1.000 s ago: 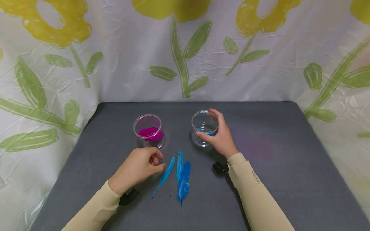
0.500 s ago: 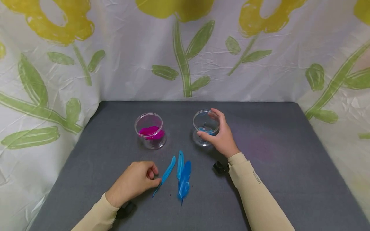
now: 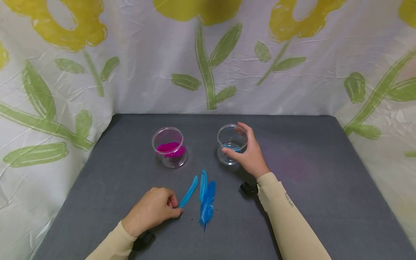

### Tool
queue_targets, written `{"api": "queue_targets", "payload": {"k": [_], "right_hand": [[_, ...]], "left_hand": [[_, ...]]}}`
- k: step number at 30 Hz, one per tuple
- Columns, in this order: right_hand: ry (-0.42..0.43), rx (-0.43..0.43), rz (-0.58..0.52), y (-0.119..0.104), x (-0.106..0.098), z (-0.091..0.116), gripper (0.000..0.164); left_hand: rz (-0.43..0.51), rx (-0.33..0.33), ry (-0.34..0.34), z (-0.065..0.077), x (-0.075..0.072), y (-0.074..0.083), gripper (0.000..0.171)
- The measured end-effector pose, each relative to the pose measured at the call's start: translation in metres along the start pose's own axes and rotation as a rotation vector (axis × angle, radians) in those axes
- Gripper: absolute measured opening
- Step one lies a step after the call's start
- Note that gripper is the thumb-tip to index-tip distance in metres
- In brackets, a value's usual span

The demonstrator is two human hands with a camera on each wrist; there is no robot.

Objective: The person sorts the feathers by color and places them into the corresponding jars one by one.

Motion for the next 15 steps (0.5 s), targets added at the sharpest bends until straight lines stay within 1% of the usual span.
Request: {"api": "queue_targets", "payload": {"k": [8,15], "right_hand": [[-0.005,0.003,-0.007,0.0009,0.0006,-0.0008,0.101],[-0.002,0.009,-0.003,0.0014,-0.0007,-0.0002,0.101]], "left_hand": [[-0.002,-0.041,-0.014,0.0012,0.0041,-0.0008,0.032],[-0.012,-0.096,-0.04,0.0028,0.0058,-0.0011,0.032]]}}
Point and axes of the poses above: each hand's wrist, its own z-axis away from the middle knuckle, its own x-axis out of the palm, y = z × x, the point moved 7 cm from there along -z, towards the middle knuckle, and after that the axes turned 14 degrees about -x, right-handed, at the moved point
